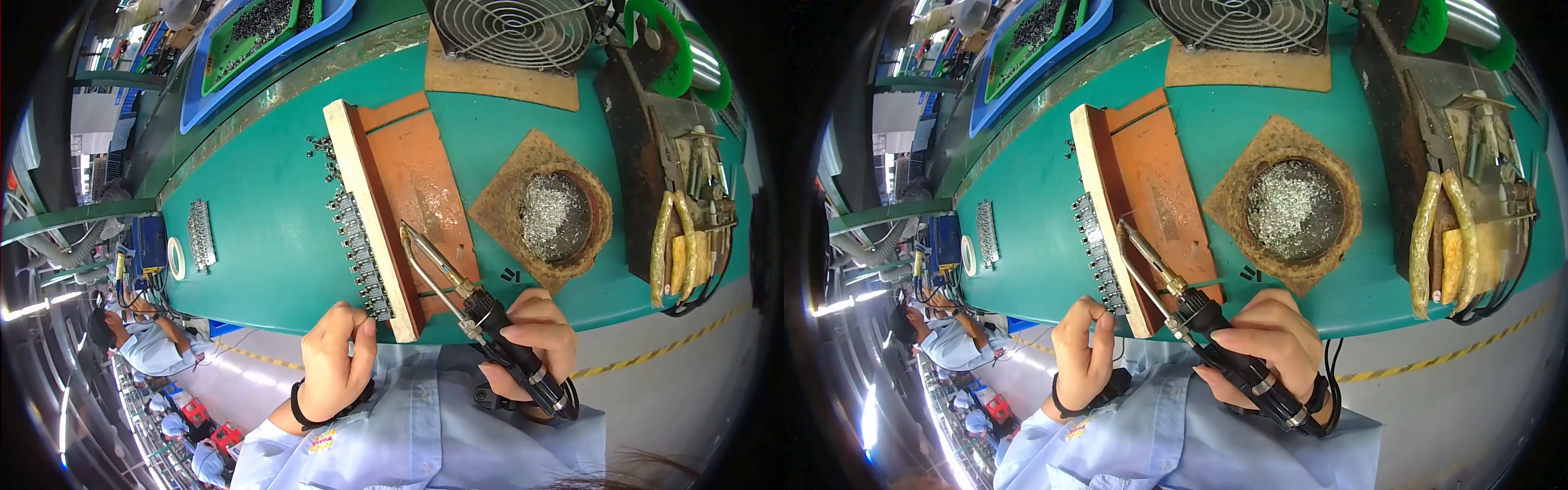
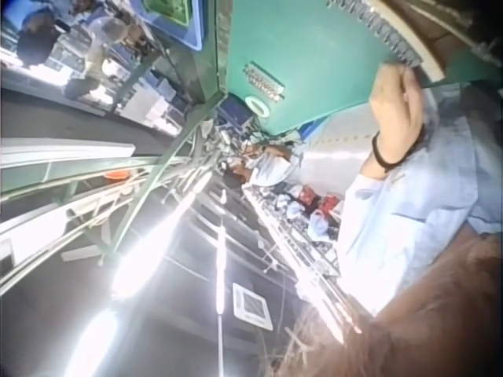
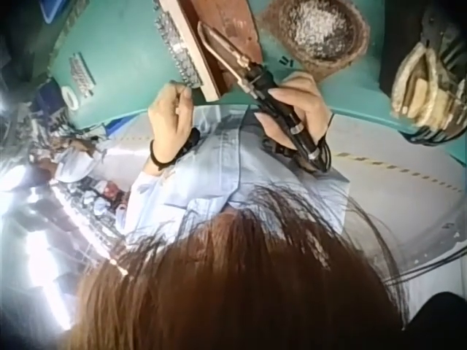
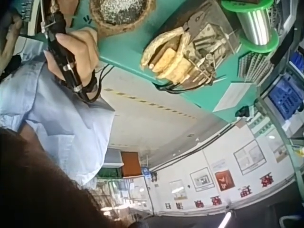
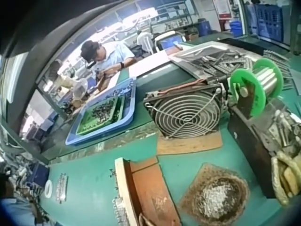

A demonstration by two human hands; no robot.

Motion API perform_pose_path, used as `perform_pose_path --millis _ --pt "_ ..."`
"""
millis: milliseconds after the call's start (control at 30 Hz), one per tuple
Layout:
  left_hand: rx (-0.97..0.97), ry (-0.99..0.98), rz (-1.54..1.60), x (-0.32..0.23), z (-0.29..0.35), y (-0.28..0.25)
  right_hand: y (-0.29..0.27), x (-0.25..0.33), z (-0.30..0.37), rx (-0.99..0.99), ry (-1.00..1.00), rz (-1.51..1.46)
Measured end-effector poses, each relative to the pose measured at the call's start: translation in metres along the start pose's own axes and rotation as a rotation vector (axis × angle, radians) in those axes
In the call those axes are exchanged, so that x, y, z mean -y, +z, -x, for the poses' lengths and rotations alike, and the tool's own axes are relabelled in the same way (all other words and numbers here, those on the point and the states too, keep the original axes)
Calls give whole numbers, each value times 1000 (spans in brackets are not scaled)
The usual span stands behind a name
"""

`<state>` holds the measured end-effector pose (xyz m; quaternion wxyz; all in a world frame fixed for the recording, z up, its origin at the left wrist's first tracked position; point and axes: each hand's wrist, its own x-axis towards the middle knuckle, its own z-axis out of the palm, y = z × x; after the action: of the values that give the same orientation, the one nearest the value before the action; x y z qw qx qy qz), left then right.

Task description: Solder electronic components onto a printed circuit board.

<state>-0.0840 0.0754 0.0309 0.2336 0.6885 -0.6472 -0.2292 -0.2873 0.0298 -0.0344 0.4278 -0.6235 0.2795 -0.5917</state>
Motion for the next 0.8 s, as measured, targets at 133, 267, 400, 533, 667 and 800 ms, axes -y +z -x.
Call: perform_pose_path --millis 133,267,400,533,667,800 --pt "-16 -5 -13 0 0 3 -1 0 0 0 0 4" --pt "-31 -10 -27 -1 1 4 -1 0 -1 0 -1 5" --pt "-38 -11 -39 -2 1 5 -2 1 -2 9 -2 20" --pt "-43 -17 -12 -1 3 4 0 1 0 -2 -8 30" --pt "-57 -12 42 1 3 -5 -1 3 3 3 6 32" --pt "-137 -129 100 23 7 -15 -6 14 9 -9 -59 51"
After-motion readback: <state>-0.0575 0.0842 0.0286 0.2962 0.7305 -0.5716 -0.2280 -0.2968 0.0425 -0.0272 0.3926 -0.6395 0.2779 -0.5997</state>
